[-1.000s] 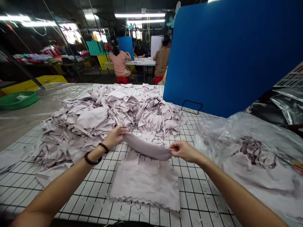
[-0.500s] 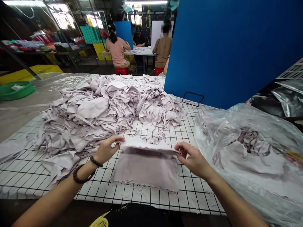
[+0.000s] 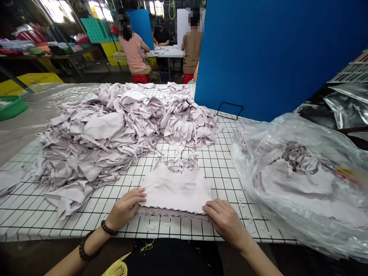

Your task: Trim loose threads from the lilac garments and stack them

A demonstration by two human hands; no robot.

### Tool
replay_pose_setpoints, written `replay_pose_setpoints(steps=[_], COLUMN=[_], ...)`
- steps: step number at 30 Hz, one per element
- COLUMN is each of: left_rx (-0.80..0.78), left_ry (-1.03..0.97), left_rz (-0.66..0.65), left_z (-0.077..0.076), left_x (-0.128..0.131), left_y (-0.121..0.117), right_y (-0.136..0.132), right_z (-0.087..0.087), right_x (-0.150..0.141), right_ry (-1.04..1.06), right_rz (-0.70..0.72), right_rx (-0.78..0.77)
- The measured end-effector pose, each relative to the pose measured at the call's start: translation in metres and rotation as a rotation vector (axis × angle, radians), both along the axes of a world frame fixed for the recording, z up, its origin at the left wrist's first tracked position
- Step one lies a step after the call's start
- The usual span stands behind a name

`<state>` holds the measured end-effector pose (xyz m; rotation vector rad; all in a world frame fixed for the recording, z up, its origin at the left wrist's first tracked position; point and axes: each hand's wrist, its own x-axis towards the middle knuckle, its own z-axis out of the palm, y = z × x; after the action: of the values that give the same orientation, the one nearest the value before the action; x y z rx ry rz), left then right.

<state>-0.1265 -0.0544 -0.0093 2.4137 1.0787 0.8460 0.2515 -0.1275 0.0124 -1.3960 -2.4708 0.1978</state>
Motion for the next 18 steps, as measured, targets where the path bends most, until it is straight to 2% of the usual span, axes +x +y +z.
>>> replay_pose_setpoints(steps=[4, 7, 10, 12, 14, 15, 18], left_rx=[-0.013, -0.048, -0.1, -0.189, -0.399, -0.561, -1.195], left_ry=[0.06, 0.127, 0.125, 0.012, -0.121, -0.18, -0.449], left_rz=[-0.035, -0.048, -0.022, -0.054, -0.163, -0.225, -0.303], left_z=[-0.002, 0.01, 0.032, 0.045, 0.049, 0.048, 0.031], left_x=[-0.004, -0.002, 0.021, 0.055, 0.097, 0.119, 0.171], left_y=[-0.007, -0.012, -0.013, -0.009, -0.002, 0.003, 0.021], right_y=[-0.005, -0.001, 0.024, 0.054, 0.088, 0.105, 0.143], right_z=[0.002, 0.012, 0.024, 0.026, 0.021, 0.017, 0.003], right_x=[-0.005, -0.005, -0.001, 0.0, -0.001, -0.003, -0.01], right_ry=[-0.003, 0.166, 0.424, 0.531, 0.592, 0.623, 0.705], right_rz=[-0.001, -0.069, -0.245, -0.421, -0.548, -0.566, -0.592], right_rx=[-0.104, -0.214, -0.28, -0.304, -0.367, -0.435, -0.776])
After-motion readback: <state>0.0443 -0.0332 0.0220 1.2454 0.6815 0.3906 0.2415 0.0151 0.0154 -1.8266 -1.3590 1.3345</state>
